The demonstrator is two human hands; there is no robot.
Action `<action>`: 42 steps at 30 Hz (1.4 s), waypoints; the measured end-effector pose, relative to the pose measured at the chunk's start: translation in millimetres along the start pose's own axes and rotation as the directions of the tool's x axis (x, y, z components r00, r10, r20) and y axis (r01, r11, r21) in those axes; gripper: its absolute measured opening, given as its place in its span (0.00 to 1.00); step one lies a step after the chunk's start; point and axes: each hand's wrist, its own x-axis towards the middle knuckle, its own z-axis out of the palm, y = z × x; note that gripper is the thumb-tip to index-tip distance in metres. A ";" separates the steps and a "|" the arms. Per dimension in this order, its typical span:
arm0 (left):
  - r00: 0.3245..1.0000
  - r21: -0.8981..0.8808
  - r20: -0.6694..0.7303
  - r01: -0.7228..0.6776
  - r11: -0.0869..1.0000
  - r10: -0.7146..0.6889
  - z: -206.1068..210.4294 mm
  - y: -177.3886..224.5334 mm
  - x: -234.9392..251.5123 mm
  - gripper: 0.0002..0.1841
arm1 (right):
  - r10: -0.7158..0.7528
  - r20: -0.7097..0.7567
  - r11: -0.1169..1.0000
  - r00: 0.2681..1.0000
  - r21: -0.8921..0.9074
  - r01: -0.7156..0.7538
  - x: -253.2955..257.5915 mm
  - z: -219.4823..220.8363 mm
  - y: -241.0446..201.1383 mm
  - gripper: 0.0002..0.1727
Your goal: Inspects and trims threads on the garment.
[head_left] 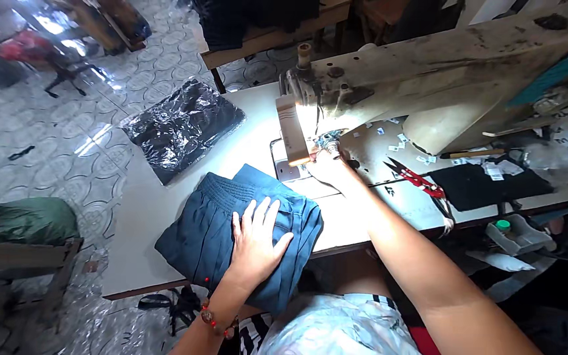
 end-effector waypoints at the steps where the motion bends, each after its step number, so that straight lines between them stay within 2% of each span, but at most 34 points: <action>1: 0.998 -0.048 0.065 0.004 0.999 -0.001 -8.4 -1.4 2.2 0.40 | -0.023 0.010 0.998 1.000 -0.050 0.023 0.8 -1.3 1.3 0.22; 3: 0.990 -0.145 0.135 -0.024 0.989 0.043 -30.6 -8.8 9.7 0.36 | -0.077 -0.032 0.987 0.996 -0.145 0.072 -8.1 -11.5 0.9 0.21; 4: 0.990 -0.165 0.105 -0.081 0.983 0.100 -41.2 -14.6 13.9 0.32 | -0.105 -0.101 0.983 0.989 -0.158 0.088 -16.9 -17.7 2.1 0.21; 6: 0.976 -0.107 0.072 -0.197 0.974 0.205 -61.8 -26.6 21.9 0.24 | -0.135 -0.269 0.988 0.954 -0.115 0.107 -28.7 -24.5 15.1 0.21; 8: 0.959 -0.016 0.119 -0.259 0.966 0.259 -74.1 -38.0 30.4 0.28 | -0.169 -0.339 0.985 0.925 -0.076 0.152 -40.4 -27.7 28.0 0.21; 10: 0.950 0.006 0.192 -0.253 0.967 0.247 -74.2 -47.2 36.7 0.32 | -0.292 -0.394 0.949 0.872 -0.007 0.315 -76.9 -20.8 23.7 0.15; 12: 0.950 -0.025 0.203 -0.239 0.971 0.239 -67.4 -54.9 41.0 0.30 | -0.421 -0.465 0.858 0.779 0.073 0.508 -121.7 -4.9 11.2 0.06; 13: 0.952 -0.042 0.178 -0.246 0.968 0.250 -63.8 -58.1 42.5 0.29 | -0.433 -0.490 0.824 0.757 0.125 0.552 -137.8 2.5 1.0 0.06; 15: 0.955 -0.043 0.101 -0.276 0.960 0.279 -60.4 -59.2 42.2 0.24 | -0.410 -0.497 0.764 0.765 0.272 0.586 -160.7 18.8 -17.2 0.10; 16: 0.950 -0.041 0.048 -0.306 0.951 0.308 -59.6 -58.8 41.3 0.20 | -0.397 -0.462 0.722 0.793 0.377 0.581 -167.4 28.2 -22.5 0.12; 19: 0.889 -0.076 -0.095 -0.456 0.887 0.449 -64.0 -53.8 32.8 0.07 | -0.337 -0.241 0.652 0.910 0.638 0.410 -167.5 53.9 -21.0 0.21; 21: 0.864 -0.165 -0.162 -0.499 0.850 0.476 -76.6 -42.6 21.3 0.09 | -0.328 -0.171 0.626 0.929 0.697 0.349 -160.7 61.4 -15.9 0.33; 23: 0.918 -0.322 -0.161 -0.397 0.860 0.363 -93.6 -25.9 7.3 0.05 | -0.367 -0.117 0.610 0.923 0.718 0.334 -160.3 57.5 -17.1 0.44; 25: 0.972 -0.462 -0.061 -0.228 0.857 0.226 -105.2 -15.8 -3.4 0.08 | -0.424 -0.072 0.621 0.903 0.703 0.348 -163.3 54.9 -22.3 0.45; 28: 0.986 -0.464 0.004 -0.145 0.874 0.166 -102.6 -16.6 -3.5 0.28 | -0.464 -0.096 0.657 0.881 0.630 0.414 -163.2 63.0 -29.5 0.38; 29: 0.983 -0.450 -0.012 -0.167 0.878 0.181 -100.4 -15.9 -3.5 0.26 | -0.468 -0.099 0.663 0.878 0.618 0.423 -163.1 65.7 -31.3 0.37; 30: 0.975 -0.482 -0.027 -0.205 0.852 0.220 -100.5 -13.9 -3.7 0.19 | -0.472 -0.092 0.655 0.877 0.629 0.419 -162.9 67.2 -32.9 0.38; 31: 0.960 -0.565 -0.028 -0.245 0.788 0.279 -104.4 -10.6 -4.4 0.13 | -0.480 -0.084 0.626 0.873 0.664 0.409 -163.0 67.6 -33.9 0.41; 32: 0.938 -0.683 -0.021 -0.266 0.680 0.346 -109.8 -7.6 -5.2 0.09 | -0.492 -0.074 0.573 0.868 0.723 0.386 -164.1 66.3 -35.0 0.41; 33: 0.918 -0.790 -0.010 -0.251 0.560 0.397 -114.5 -6.0 -5.5 0.07 | -0.502 -0.068 0.488 0.862 0.800 0.348 -166.3 63.4 -36.5 0.37; 34: 0.919 -0.860 0.006 -0.196 0.471 0.394 -116.1 -5.8 -5.1 0.07 | -0.507 -0.070 0.382 0.859 0.875 0.297 -168.2 60.0 -38.0 0.28; 35: 0.948 -0.899 0.016 -0.125 0.420 0.317 -113.3 -6.1 -3.8 0.05 | -0.512 -0.109 0.260 0.852 0.926 0.274 -168.7 58.2 -37.9 0.19; 36: 0.981 -0.909 0.034 -0.049 0.414 0.189 -107.0 -8.1 -1.3 0.06 | -0.494 -0.151 0.189 0.856 0.943 0.275 -168.0 57.2 -35.7 0.14; 37: 0.997 -0.895 0.060 0.035 0.446 0.042 -98.5 -12.2 2.9 0.11 | -0.441 -0.187 0.188 0.878 0.937 0.294 -166.9 56.5 -32.4 0.11; 38: 0.993 -0.862 0.099 0.119 0.493 -0.068 -87.7 -20.0 8.4 0.18 | -0.368 -0.212 0.233 0.905 0.921 0.311 -164.7 56.8 -27.8 0.07; 39: 0.983 -0.830 0.139 0.182 0.528 -0.120 -75.7 -29.9 14.8 0.25 | -0.295 -0.236 0.307 0.926 0.894 0.326 -161.5 58.4 -22.9 0.02; 40: 0.976 -0.808 0.177 0.218 0.547 -0.126 -64.9 -38.6 20.4 0.30 | -0.253 -0.255 0.398 0.933 0.852 0.340 -157.3 61.3 -17.2 0.04; 42: 0.965 -0.793 0.251 0.251 0.555 -0.078 -61.0 -39.9 29.4 0.31 | -0.266 -0.233 0.538 0.935 0.769 0.345 -153.2 62.7 -9.7 0.08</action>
